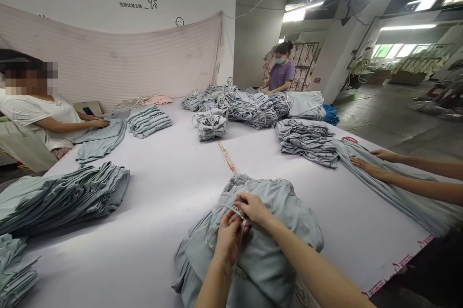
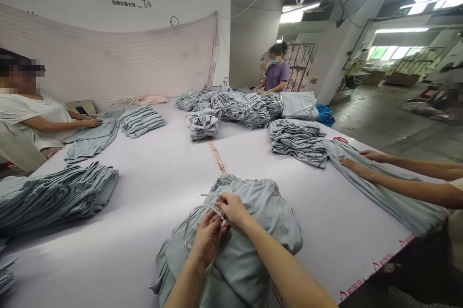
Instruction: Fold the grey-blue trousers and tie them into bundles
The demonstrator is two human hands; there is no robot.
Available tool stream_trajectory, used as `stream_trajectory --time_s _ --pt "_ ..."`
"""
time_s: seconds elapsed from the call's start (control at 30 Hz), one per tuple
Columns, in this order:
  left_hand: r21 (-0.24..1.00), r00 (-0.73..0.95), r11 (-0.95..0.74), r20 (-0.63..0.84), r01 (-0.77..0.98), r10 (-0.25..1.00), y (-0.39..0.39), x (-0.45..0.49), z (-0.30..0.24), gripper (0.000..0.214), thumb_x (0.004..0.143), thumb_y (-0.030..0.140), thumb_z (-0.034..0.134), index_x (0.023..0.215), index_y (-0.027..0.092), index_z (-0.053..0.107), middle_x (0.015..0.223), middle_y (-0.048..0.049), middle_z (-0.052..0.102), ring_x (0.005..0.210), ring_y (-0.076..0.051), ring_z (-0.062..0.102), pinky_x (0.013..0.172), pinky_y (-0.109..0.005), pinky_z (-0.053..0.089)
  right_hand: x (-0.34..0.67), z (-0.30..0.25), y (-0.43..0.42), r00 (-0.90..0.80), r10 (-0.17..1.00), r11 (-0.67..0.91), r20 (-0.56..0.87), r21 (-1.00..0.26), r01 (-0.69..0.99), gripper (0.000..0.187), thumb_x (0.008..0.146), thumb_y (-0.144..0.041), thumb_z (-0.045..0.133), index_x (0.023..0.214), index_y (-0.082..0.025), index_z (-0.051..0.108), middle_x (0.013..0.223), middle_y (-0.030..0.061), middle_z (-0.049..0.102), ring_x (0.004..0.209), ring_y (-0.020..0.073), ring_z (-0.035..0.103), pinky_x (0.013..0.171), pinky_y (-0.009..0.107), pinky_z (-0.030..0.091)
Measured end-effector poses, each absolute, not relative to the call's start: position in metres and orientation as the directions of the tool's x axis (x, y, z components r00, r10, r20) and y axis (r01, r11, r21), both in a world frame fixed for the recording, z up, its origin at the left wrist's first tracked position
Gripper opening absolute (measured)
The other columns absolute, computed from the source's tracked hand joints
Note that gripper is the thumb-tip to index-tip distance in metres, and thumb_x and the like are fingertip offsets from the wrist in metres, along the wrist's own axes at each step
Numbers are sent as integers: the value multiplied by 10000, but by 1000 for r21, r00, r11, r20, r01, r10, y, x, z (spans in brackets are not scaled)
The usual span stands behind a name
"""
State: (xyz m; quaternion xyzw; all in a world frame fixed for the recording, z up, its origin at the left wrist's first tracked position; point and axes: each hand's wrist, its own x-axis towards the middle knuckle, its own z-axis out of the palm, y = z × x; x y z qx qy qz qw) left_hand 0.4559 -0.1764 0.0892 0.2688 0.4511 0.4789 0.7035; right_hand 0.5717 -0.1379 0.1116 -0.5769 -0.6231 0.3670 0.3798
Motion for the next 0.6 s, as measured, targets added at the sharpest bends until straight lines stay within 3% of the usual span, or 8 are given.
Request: stream_trajectory --time_s 0.13,0.3,0.37,0.43,0.53,0.6 --pt "593 245 496 -455 -634 856 -179 450 88 394 669 98 717 1027 199 586 870 -7 705 677 -108 661 603 -216 521 571 117 -139 -25 1000 19 10 -920 392 126 782 -326 504 719 -218 515 560 -50 521 527 130 499 539 247 393" --pt "524 293 512 -445 -680 846 -180 442 86 329 657 89 762 939 184 623 995 -31 725 905 -170 689 638 -225 543 586 112 -160 137 967 114 214 -849 516 149 809 -359 485 759 -220 506 651 -18 556 600 150 559 614 286 450" --pt "549 304 531 -454 -646 838 -180 441 85 265 675 99 755 904 161 637 944 -43 728 884 -173 688 618 -236 550 589 109 -160 142 983 44 114 -906 421 185 793 -396 511 847 -219 515 613 -44 533 509 141 539 562 292 458" --pt "554 289 511 -441 -658 850 -182 441 84 244 681 94 751 888 168 643 919 -30 728 876 -174 685 653 -272 573 585 108 -154 120 993 -30 -3 -975 218 267 767 -437 548 915 -221 498 632 -54 546 498 140 564 538 291 482" --pt "506 267 458 -405 -731 874 -185 437 80 228 665 64 747 840 176 654 897 -17 730 861 -177 682 757 -340 590 574 108 -143 32 999 -26 -26 -1000 12 394 693 -416 640 1004 -222 497 889 9 624 665 153 648 617 302 536" --pt "482 275 436 -370 -760 887 -189 434 76 203 671 65 734 838 164 674 899 -40 733 862 -175 678 801 -337 582 570 110 -141 -43 999 -6 -8 -999 42 416 692 -371 637 1063 -225 517 1048 47 619 708 151 656 629 303 541"
